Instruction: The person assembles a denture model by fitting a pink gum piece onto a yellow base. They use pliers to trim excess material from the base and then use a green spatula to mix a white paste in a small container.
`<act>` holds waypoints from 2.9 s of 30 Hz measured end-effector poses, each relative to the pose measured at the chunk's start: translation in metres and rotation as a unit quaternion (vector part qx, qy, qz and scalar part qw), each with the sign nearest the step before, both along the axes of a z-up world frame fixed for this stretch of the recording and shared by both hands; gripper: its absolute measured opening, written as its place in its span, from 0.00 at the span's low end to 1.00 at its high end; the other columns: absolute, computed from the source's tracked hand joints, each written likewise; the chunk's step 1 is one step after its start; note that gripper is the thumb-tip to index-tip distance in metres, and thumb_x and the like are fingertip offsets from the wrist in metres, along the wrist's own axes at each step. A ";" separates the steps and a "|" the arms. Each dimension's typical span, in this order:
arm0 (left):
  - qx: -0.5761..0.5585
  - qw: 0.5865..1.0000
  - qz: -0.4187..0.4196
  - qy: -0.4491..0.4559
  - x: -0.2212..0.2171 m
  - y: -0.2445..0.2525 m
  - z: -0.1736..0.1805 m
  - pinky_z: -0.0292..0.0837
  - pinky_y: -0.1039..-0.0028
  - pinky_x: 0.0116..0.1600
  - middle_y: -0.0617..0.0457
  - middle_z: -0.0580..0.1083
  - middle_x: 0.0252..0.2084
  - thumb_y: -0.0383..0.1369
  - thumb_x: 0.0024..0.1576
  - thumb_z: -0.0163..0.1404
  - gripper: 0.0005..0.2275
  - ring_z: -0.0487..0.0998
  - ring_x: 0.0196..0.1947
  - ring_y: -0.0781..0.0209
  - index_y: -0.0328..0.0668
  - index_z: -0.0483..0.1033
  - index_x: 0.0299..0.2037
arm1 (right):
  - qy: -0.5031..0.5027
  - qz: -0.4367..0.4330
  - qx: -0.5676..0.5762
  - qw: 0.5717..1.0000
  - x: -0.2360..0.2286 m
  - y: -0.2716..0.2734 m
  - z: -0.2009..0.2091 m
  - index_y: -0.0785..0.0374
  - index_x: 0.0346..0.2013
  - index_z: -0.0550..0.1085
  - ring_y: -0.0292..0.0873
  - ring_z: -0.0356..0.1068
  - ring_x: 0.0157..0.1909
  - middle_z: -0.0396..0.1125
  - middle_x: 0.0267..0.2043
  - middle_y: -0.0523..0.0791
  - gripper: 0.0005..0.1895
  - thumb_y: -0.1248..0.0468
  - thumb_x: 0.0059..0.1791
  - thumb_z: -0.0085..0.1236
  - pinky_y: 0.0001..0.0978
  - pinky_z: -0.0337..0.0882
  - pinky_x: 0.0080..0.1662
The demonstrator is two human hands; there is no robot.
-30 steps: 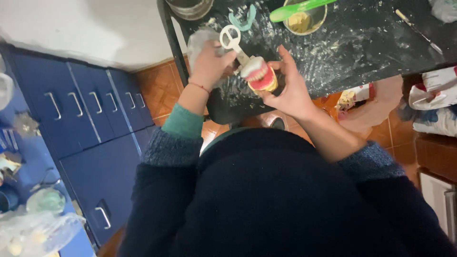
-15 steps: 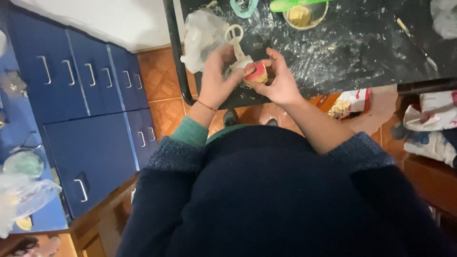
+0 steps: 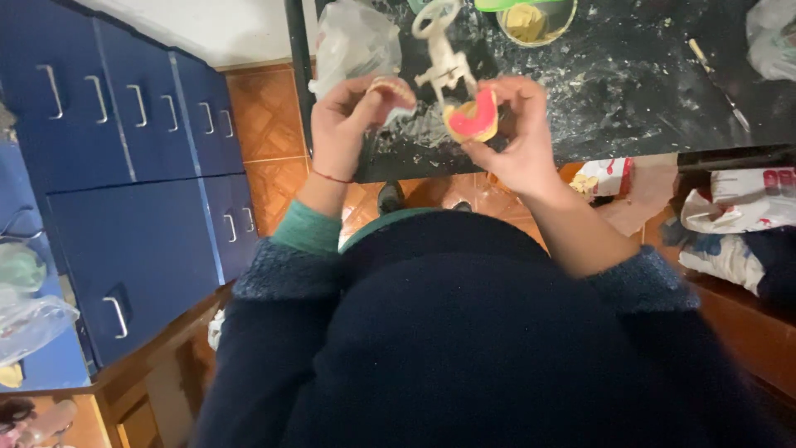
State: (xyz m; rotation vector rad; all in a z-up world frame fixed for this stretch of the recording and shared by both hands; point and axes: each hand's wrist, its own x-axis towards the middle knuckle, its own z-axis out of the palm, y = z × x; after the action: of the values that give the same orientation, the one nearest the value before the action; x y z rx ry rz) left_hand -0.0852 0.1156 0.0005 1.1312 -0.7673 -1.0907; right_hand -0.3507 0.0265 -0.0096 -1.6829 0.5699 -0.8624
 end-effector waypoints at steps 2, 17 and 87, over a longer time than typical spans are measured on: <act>0.030 0.998 -0.047 -0.023 0.006 0.000 -0.001 0.71 0.81 0.37 0.49 0.82 0.40 0.30 0.65 0.51 0.09 0.74 0.32 0.73 0.29 0.80 0.47 | -0.012 -0.010 0.001 1.000 -0.008 0.000 0.017 0.57 0.68 0.53 0.43 0.63 0.68 0.59 0.66 0.50 0.43 0.79 0.47 0.69 0.40 0.71 0.68; 0.198 0.787 -0.028 -0.583 0.000 -0.011 -0.029 0.74 0.56 0.37 0.43 0.79 0.33 0.43 0.53 0.56 0.13 0.80 0.33 0.42 0.42 0.82 0.37 | -0.034 -0.066 -0.093 0.993 -0.038 0.015 0.072 0.53 0.68 0.51 0.44 0.61 0.74 0.56 0.69 0.47 0.50 0.68 0.44 0.79 0.44 0.75 0.67; -0.190 0.863 -0.281 -0.374 -0.057 -0.029 0.087 0.77 0.68 0.50 0.47 0.78 0.48 0.32 0.57 0.62 0.12 0.81 0.47 0.50 0.40 0.80 0.49 | 0.105 -0.079 0.000 0.991 -0.039 0.034 0.095 0.65 0.54 0.54 0.44 0.70 0.65 0.66 0.63 0.55 0.38 0.67 0.46 0.77 0.41 0.74 0.68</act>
State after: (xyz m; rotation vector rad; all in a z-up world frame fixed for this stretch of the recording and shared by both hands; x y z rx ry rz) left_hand -0.1420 0.0871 0.0871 0.9940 -1.9359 -0.8737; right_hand -0.3896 0.0602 0.0853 -1.7589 0.8558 -0.8008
